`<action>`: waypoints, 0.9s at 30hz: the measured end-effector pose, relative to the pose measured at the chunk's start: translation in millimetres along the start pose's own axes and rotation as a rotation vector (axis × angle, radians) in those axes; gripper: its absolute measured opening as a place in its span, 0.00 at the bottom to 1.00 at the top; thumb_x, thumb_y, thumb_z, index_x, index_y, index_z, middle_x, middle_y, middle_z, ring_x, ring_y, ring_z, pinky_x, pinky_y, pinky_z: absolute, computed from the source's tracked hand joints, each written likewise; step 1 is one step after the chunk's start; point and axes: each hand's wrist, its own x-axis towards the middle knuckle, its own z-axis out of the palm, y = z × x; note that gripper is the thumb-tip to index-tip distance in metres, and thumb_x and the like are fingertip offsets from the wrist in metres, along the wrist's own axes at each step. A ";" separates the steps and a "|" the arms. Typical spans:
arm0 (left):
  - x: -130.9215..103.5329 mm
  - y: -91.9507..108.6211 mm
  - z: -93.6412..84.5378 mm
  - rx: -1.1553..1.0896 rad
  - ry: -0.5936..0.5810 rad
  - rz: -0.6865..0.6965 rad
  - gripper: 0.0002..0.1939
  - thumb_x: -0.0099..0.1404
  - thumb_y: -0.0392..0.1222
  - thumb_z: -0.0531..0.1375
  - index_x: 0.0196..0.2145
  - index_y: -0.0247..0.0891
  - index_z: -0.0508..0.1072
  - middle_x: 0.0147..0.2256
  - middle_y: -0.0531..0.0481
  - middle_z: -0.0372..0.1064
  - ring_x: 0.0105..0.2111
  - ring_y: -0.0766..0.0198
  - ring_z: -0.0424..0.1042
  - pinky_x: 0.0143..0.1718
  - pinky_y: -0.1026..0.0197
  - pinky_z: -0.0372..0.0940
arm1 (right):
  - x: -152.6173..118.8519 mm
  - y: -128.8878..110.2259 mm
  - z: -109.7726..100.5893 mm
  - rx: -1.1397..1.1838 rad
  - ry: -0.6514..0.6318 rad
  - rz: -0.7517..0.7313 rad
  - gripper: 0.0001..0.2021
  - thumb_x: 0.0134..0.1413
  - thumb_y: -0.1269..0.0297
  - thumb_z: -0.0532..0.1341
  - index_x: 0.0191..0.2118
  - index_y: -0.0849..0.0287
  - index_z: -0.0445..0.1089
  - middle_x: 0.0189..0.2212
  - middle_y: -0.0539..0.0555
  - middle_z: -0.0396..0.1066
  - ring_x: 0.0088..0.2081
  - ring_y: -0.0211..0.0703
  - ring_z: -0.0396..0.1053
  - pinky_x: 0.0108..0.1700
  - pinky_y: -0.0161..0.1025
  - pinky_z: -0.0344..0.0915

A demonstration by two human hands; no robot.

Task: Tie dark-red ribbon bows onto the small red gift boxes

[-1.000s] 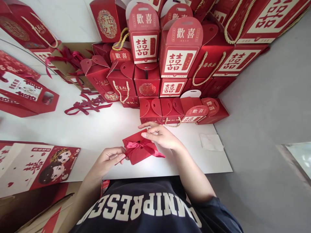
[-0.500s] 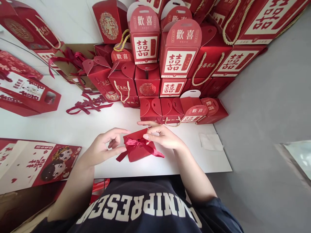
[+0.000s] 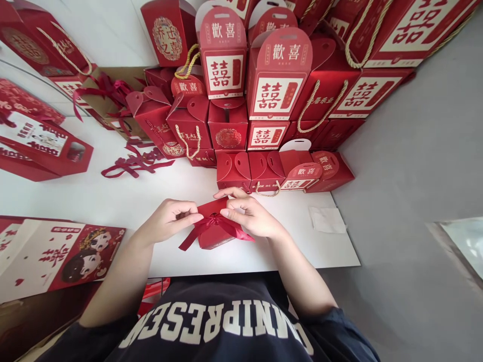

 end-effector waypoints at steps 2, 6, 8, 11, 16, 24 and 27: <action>-1.9 -0.6 1.2 0.023 0.011 0.002 0.20 0.68 0.49 0.56 0.22 0.35 0.64 0.21 0.57 0.57 0.22 0.71 0.52 0.25 0.65 0.50 | -0.7 0.7 0.6 -0.014 0.010 -0.015 0.19 0.66 0.58 0.58 0.23 0.58 0.65 0.53 0.55 0.66 0.58 0.47 0.64 0.61 0.47 0.58; -4.6 -0.4 1.2 0.080 0.017 0.009 0.20 0.69 0.48 0.56 0.22 0.35 0.64 0.20 0.57 0.57 0.22 0.72 0.53 0.26 0.66 0.51 | -3.0 2.2 0.6 -0.038 0.024 -0.028 0.19 0.66 0.57 0.57 0.23 0.58 0.65 0.51 0.55 0.66 0.59 0.47 0.63 0.64 0.47 0.56; -5.2 0.0 1.1 0.105 0.019 0.015 0.20 0.69 0.48 0.56 0.22 0.35 0.64 0.20 0.57 0.58 0.22 0.72 0.53 0.26 0.66 0.51 | -3.9 4.7 0.3 -0.028 0.028 -0.022 0.20 0.66 0.56 0.57 0.23 0.58 0.65 0.50 0.55 0.66 0.61 0.48 0.62 0.65 0.47 0.55; -5.4 -0.3 2.3 0.133 0.035 0.026 0.20 0.69 0.48 0.56 0.23 0.35 0.66 0.20 0.57 0.59 0.22 0.72 0.53 0.26 0.66 0.52 | -4.3 11.3 -0.7 0.023 0.021 0.008 0.20 0.65 0.53 0.58 0.24 0.57 0.67 0.49 0.56 0.68 0.65 0.50 0.58 0.66 0.48 0.54; -2.6 -2.5 1.8 0.080 0.041 -0.005 0.21 0.69 0.50 0.55 0.22 0.35 0.66 0.20 0.56 0.56 0.22 0.71 0.52 0.25 0.66 0.51 | -3.9 17.7 -4.7 0.118 0.028 0.050 0.23 0.63 0.52 0.60 0.20 0.58 0.64 0.50 0.55 0.68 0.62 0.50 0.62 0.66 0.47 0.54; 9.2 13.7 0.7 0.171 0.234 0.050 0.12 0.65 0.50 0.61 0.33 0.38 0.75 0.24 0.55 0.60 0.25 0.68 0.60 0.29 0.65 0.57 | -9.5 -0.8 -12.7 0.036 0.016 0.092 0.21 0.65 0.50 0.57 0.24 0.57 0.68 0.62 0.54 0.62 0.66 0.51 0.57 0.64 0.47 0.56; 18.1 16.5 12.1 0.203 0.300 0.168 0.10 0.63 0.49 0.64 0.33 0.41 0.79 0.32 0.51 0.64 0.35 0.64 0.66 0.39 0.62 0.62 | -5.5 -7.0 -12.0 0.030 0.004 0.084 0.20 0.66 0.51 0.57 0.25 0.57 0.70 0.63 0.53 0.61 0.65 0.50 0.57 0.65 0.47 0.55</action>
